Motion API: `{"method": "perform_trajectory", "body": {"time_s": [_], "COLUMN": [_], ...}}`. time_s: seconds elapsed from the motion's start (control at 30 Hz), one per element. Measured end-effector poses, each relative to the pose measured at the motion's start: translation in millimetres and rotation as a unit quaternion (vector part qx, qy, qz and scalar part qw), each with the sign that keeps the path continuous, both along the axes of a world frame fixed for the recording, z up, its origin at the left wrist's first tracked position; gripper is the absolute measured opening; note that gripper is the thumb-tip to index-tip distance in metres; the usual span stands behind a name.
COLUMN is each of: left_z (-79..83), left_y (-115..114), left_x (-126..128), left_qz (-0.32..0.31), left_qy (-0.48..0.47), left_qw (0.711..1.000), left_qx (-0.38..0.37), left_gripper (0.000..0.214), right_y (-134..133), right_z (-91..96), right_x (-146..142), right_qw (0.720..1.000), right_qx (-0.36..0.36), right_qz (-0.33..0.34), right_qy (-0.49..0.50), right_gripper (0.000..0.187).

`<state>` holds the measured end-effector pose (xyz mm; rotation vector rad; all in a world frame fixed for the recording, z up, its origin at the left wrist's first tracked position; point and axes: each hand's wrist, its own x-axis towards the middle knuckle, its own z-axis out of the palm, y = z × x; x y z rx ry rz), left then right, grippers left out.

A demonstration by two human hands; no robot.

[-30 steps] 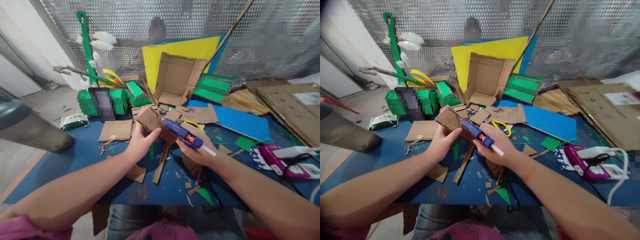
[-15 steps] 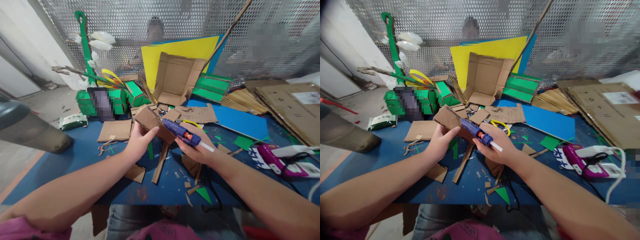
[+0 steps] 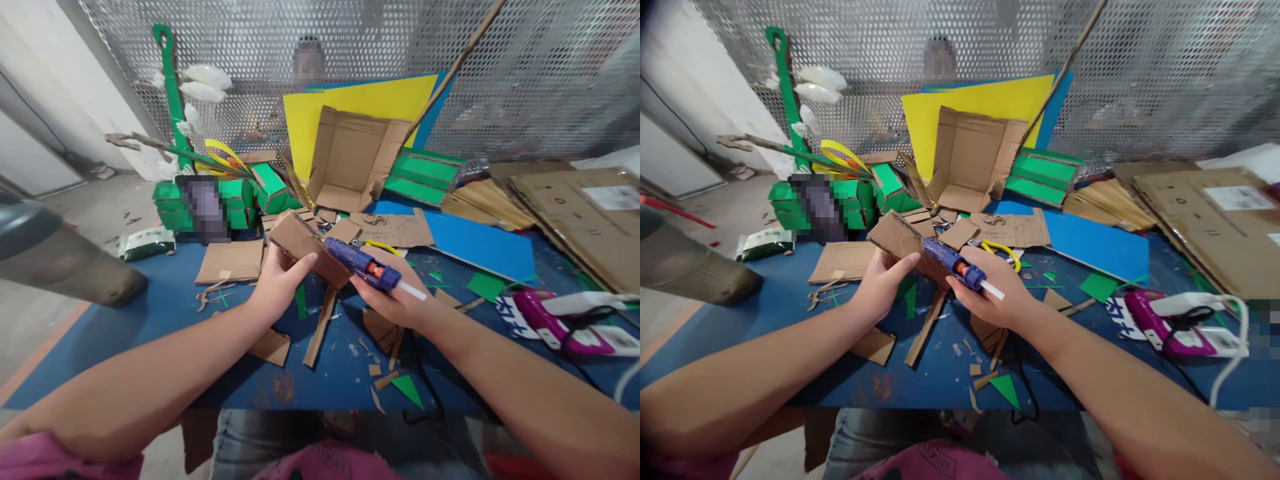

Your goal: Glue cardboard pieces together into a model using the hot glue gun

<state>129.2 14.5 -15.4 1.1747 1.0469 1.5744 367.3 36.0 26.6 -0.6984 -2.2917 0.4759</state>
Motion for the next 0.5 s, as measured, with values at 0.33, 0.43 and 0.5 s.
{"method": "perform_trajectory", "body": {"time_s": [0.33,0.43,0.5], "left_z": [-1.0,-0.7,-0.4], "left_y": [0.0,-0.5,-0.8], "left_x": [-0.4,-0.5,-0.3], "left_qz": [-0.009,-0.025,-0.027], "left_qy": [-0.003,0.0,0.002], "left_qw": [1.0,1.0,1.0], "left_qx": [-0.003,-0.002,0.002], "left_gripper": [0.071,0.073,0.075], "right_y": [-0.3,-0.4,-0.2], "right_z": [-1.4,-3.5,-4.8], "right_x": [-0.7,-1.1,-1.2], "right_qw": [0.999,0.998,0.998], "right_qx": [-0.005,0.015,0.027], "right_qz": [0.01,0.016,0.016], "right_qy": [0.033,0.053,0.062], "right_gripper": [0.011,0.007,0.006]}}
